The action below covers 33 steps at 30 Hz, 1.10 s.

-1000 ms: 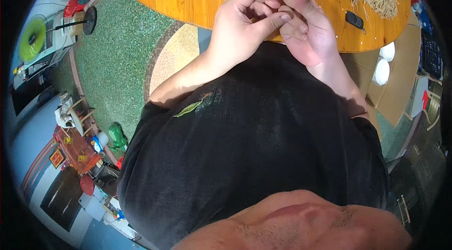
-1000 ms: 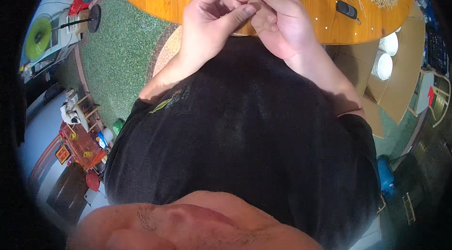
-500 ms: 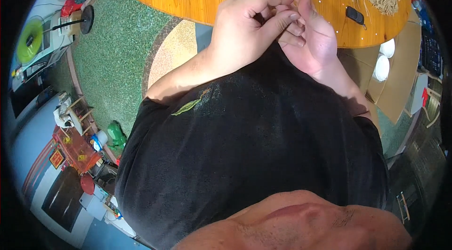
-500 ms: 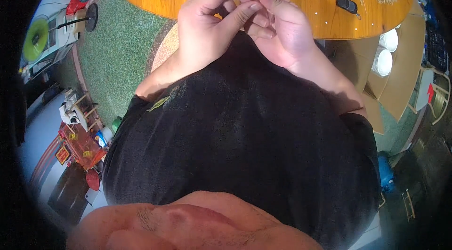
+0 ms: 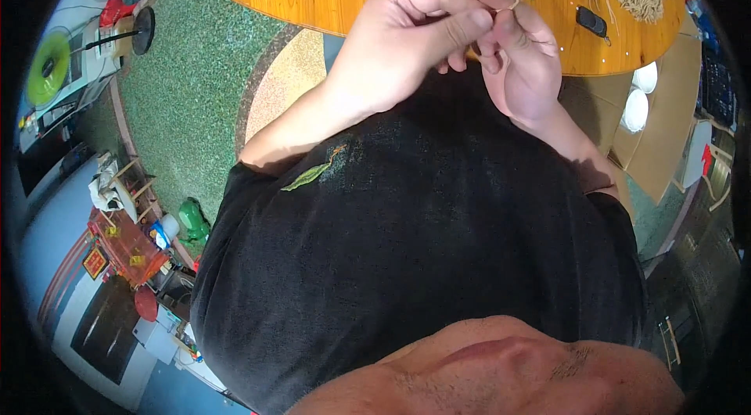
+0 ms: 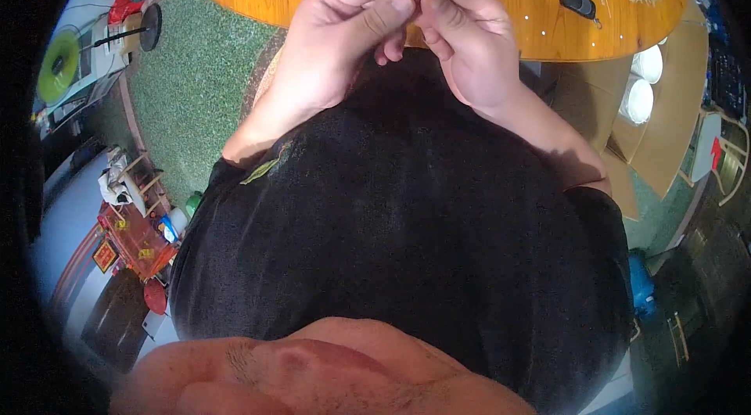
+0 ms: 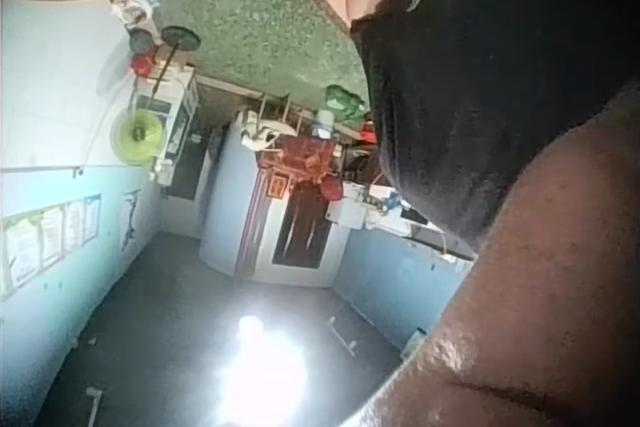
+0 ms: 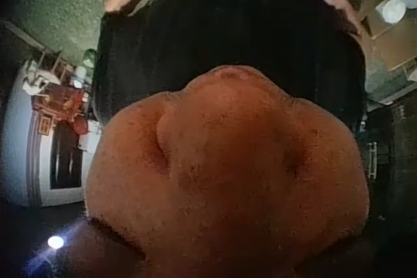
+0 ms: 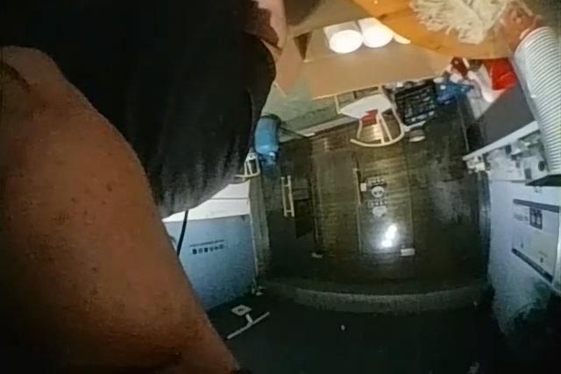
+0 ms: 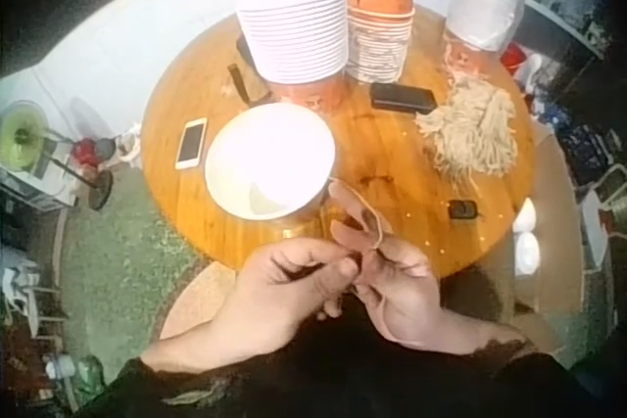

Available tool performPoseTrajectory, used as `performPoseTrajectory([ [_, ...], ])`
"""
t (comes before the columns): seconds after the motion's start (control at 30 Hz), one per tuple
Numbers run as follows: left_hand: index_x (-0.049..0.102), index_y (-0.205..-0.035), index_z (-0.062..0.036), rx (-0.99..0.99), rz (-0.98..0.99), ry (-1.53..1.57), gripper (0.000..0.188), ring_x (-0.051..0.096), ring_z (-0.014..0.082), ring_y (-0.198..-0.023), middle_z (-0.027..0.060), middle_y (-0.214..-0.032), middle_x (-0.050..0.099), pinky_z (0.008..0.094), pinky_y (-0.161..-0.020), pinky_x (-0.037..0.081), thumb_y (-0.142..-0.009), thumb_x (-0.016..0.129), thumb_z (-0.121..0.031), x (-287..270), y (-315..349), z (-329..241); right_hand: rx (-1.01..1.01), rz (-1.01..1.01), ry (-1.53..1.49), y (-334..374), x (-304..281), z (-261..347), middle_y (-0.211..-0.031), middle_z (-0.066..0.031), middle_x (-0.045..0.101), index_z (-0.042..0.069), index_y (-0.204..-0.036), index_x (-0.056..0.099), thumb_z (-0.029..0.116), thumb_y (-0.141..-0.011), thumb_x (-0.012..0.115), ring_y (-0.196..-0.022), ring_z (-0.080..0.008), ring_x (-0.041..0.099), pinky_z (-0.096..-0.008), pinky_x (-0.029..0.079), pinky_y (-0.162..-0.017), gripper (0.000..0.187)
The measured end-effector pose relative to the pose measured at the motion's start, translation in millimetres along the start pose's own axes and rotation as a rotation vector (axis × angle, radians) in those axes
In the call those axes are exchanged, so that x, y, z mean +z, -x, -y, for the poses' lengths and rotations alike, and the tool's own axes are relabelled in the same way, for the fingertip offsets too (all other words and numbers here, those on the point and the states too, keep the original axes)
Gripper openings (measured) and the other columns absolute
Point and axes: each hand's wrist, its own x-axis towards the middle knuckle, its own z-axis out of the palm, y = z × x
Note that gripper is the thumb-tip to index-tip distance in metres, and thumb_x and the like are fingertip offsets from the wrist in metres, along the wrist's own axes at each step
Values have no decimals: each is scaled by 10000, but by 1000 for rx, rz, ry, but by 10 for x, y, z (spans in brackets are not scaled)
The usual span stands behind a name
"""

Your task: Attaching strings to paper cups by threading them through pre-punched holes at a workshop table.

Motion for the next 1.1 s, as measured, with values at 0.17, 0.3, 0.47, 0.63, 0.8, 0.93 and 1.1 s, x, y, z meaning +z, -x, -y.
performPoseTrajectory([
  [0.17, 767, -1057, -7, -165, 2, 236, 179, 599, 51, -672, 32, -864, 738, 173, -583, 467, -980, 729, -164, -50, -42, 22, -30, -69, 252, -205, 80, -139, -1610, -148, 429, 2, -1390, 628, 236, -1094, 522, -860, -10, 515, -141, 396, -682, 392],
  [0.3, 759, -1028, -10, -234, -67, 344, 140, 575, 38, -653, 13, -842, 714, 161, -579, 455, -977, 715, -133, -76, -30, 42, -689, 35, 477, -302, 101, -78, -1308, -102, 614, -6, -1301, 647, 99, -1013, 625, -885, -61, 582, -192, 471, -768, 307],
  [0.47, 735, -997, -10, -150, -49, 334, 109, 561, 35, -639, 1, -821, 690, 167, -589, 455, -977, 692, -108, -99, -52, 106, -136, -99, 745, 17, 125, 139, -1036, -53, 715, 6, -1235, 711, -4, -936, 719, -664, -36, 550, -161, 428, -604, 299],
  [0.63, 714, -1001, -3, 11, -91, 82, 112, 581, 41, -665, -1, -825, 690, 198, -620, 477, -985, 669, -104, -140, -18, 114, -504, -153, 921, -3, -13, 240, -1467, -212, 524, -36, -1294, 625, -116, -820, 789, -781, -82, 657, -183, 523, -697, 508],
  [0.8, 708, -1014, -2, 7, -50, 13, 103, 597, 39, -696, 0, -845, 697, 191, -639, 486, -993, 670, -96, -173, 25, 93, -673, 171, 1151, -279, -90, 212, -1098, -108, 744, 56, -1109, 758, 15, -855, 787, -783, -181, 727, -263, 575, -695, 259],
  [0.93, 702, -1036, -5, 41, -8, -56, 100, 608, 44, -717, 1, -859, 702, 191, -655, 494, -1008, 668, -95, -248, 35, 126, -445, 83, 985, -201, -52, 191, -946, -83, 758, 57, -1000, 768, 62, -855, 789, -817, -221, 740, -294, 578, -704, 147],
  [1.1, 691, -1073, -3, 180, -48, -34, 110, 625, 45, -755, 24, -1009, 689, 192, -704, 519, -967, 711, -21, -177, 56, 160, -360, 22, 977, -186, 16, 232, -887, -86, 746, 51, -972, 767, 64, -863, 782, -769, -218, 722, -294, 554, -672, 111],
])
